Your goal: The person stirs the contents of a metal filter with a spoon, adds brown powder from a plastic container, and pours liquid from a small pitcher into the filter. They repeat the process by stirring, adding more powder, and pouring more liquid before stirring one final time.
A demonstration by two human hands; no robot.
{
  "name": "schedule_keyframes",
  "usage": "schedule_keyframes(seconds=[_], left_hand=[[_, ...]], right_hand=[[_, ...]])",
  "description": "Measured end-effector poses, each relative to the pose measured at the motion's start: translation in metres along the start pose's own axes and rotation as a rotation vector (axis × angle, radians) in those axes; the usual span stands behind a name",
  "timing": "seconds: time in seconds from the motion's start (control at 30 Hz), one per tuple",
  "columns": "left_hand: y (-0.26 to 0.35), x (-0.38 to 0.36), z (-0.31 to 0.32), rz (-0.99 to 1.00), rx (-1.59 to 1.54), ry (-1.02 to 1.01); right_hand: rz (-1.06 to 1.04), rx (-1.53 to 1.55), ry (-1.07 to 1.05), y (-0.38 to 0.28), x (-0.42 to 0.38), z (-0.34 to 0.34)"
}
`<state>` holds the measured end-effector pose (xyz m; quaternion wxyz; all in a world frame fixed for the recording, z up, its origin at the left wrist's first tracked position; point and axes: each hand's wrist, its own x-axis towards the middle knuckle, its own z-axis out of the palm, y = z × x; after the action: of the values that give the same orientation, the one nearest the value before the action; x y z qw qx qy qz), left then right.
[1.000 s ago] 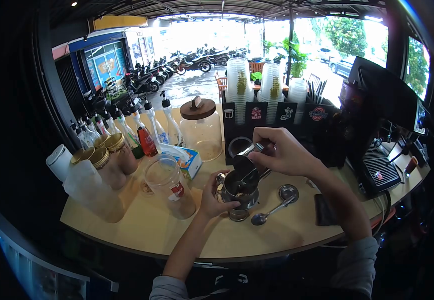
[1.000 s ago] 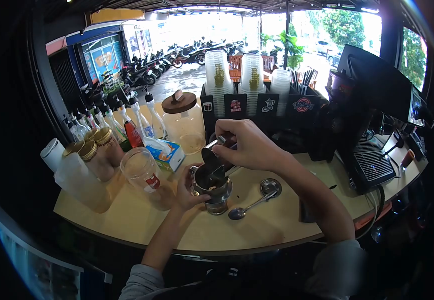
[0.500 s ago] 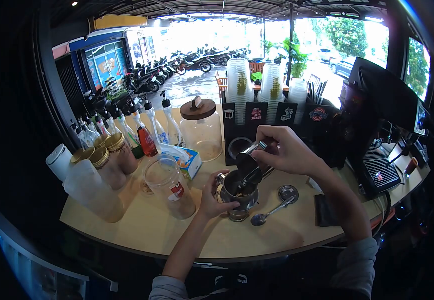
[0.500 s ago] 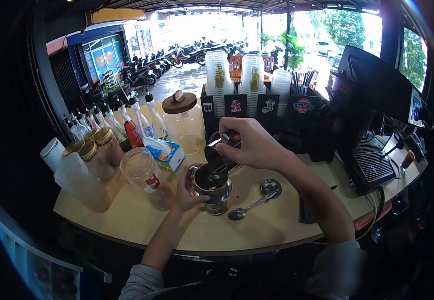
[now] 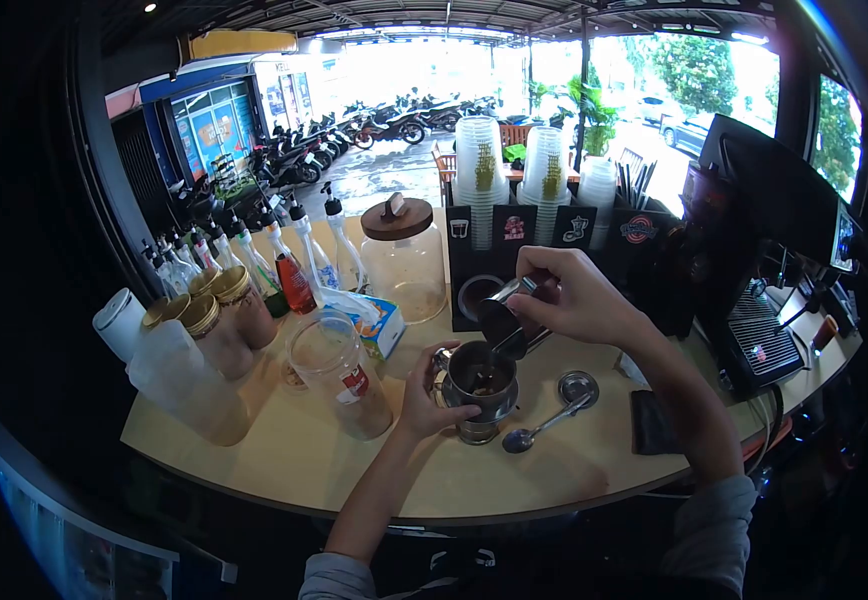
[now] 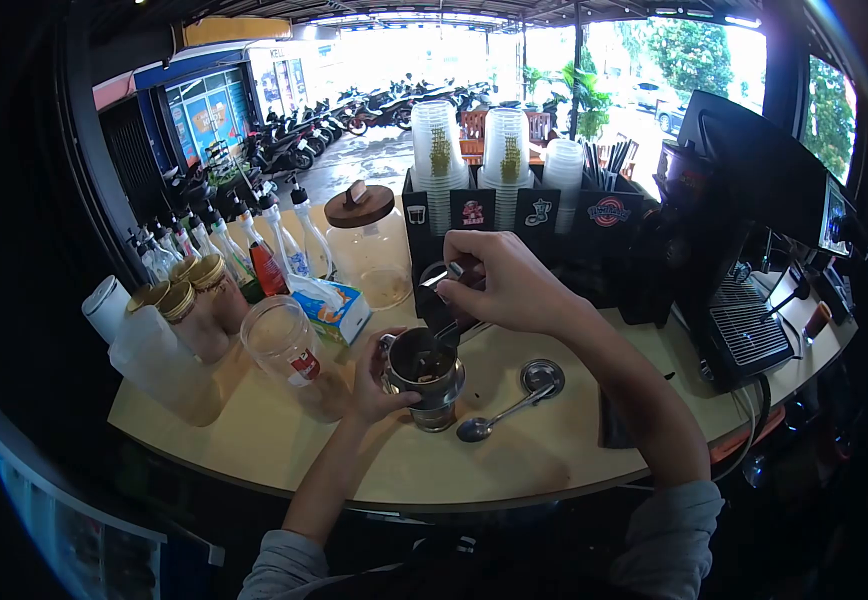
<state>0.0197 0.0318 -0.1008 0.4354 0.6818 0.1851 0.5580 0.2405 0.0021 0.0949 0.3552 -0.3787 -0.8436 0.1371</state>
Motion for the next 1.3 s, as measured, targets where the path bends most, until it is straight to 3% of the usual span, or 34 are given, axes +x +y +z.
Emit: schedule_keyframes(seconds=[0.63,1.3], left_hand=[[-0.005,0.0,0.0,0.02,-0.011,-0.001],[-0.005,0.0,0.0,0.005,-0.018,0.006]], right_hand=[[0.022,0.049,-0.039,-0.015,0.005,0.002],[0.049,0.09,0.064,0.004,0.003,0.003]])
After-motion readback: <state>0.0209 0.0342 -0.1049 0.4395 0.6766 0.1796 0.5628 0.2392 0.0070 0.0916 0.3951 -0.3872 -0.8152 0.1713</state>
